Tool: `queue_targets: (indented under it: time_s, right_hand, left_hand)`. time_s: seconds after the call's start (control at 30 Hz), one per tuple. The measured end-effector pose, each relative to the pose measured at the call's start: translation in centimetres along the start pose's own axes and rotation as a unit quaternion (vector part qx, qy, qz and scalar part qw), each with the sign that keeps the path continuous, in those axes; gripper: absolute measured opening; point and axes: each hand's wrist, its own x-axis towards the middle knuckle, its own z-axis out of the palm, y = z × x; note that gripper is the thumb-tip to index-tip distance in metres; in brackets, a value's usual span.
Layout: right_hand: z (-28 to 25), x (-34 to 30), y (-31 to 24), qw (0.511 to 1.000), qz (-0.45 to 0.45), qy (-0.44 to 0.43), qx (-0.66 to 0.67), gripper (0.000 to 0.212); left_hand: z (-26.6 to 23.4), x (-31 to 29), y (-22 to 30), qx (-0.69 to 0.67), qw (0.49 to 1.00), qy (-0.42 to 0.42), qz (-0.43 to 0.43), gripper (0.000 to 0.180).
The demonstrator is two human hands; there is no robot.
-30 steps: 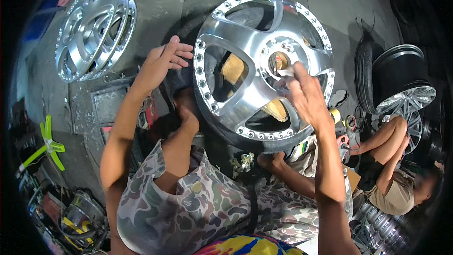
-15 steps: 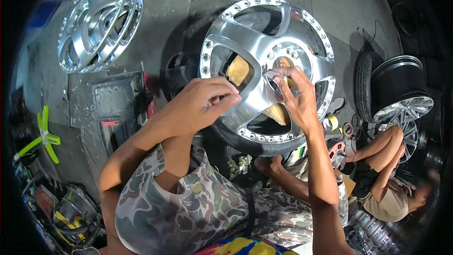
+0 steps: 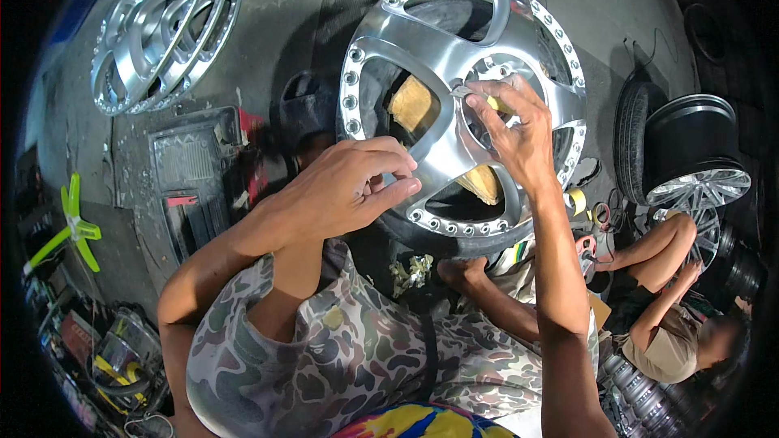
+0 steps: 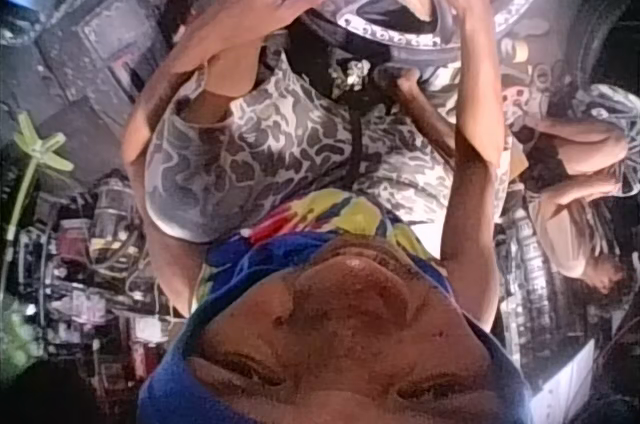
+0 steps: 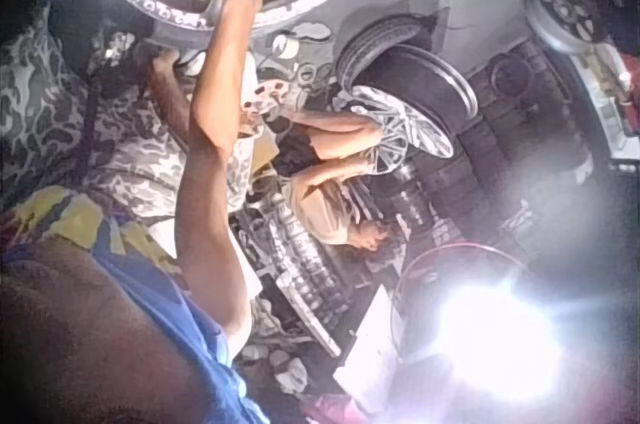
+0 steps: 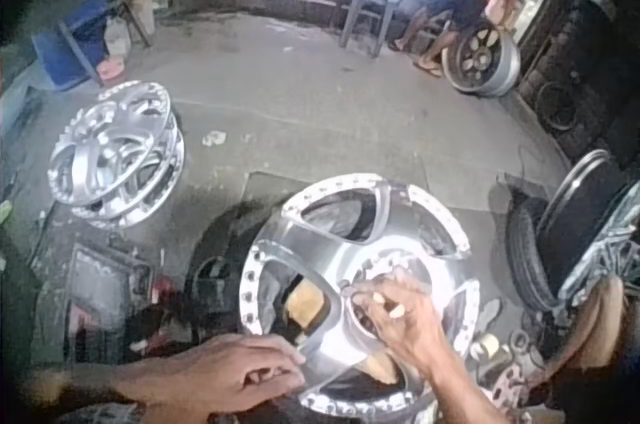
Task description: The person sits on the floor and applies small pieces of tape to the bolt holes and edges of a silver wheel rim. They tear off pieces of tape, place them precisely around the rim's bolt pattern, and smooth them down by hand.
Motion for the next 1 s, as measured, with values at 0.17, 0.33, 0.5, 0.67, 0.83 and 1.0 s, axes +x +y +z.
queue_targets:
  time_s: [0.17,0.33,0.5,0.67,0.83,1.0]
  right_hand:
    - [-0.1,0.1,0.1,1.0,0.013,-0.012,0.01,0.023]
    - [0.0,-0.4,0.5,1.0,0.007,-0.012,0.014,0.023]
    - [-0.3,-1.4,0.2,0.999,0.026,-0.021,0.025,0.023]
    - [-0.4,-1.9,0.1,0.999,0.029,-0.022,0.017,0.024]
    - [-0.1,-1.7,-0.2,0.999,0.037,0.014,0.012,0.025]
    - [0.1,-2.4,-0.4,0.999,0.035,0.008,-0.003,0.024]
  left_hand:
    - [-0.1,-0.1,0.3,-0.003,1.0,-0.01,-0.015,0.021]
    - [-0.2,0.0,0.4,-0.006,1.0,-0.016,-0.017,0.021]
    - [-0.1,-0.1,0.3,-0.025,0.999,-0.02,-0.037,0.021]
    - [0.2,-0.2,-0.4,-0.006,1.0,0.0,0.005,0.025]
    - [0.0,-0.1,-0.7,-0.002,1.0,0.015,0.014,0.024]
    - [-1.3,-0.1,-0.5,-0.001,1.0,0.021,-0.015,0.019]
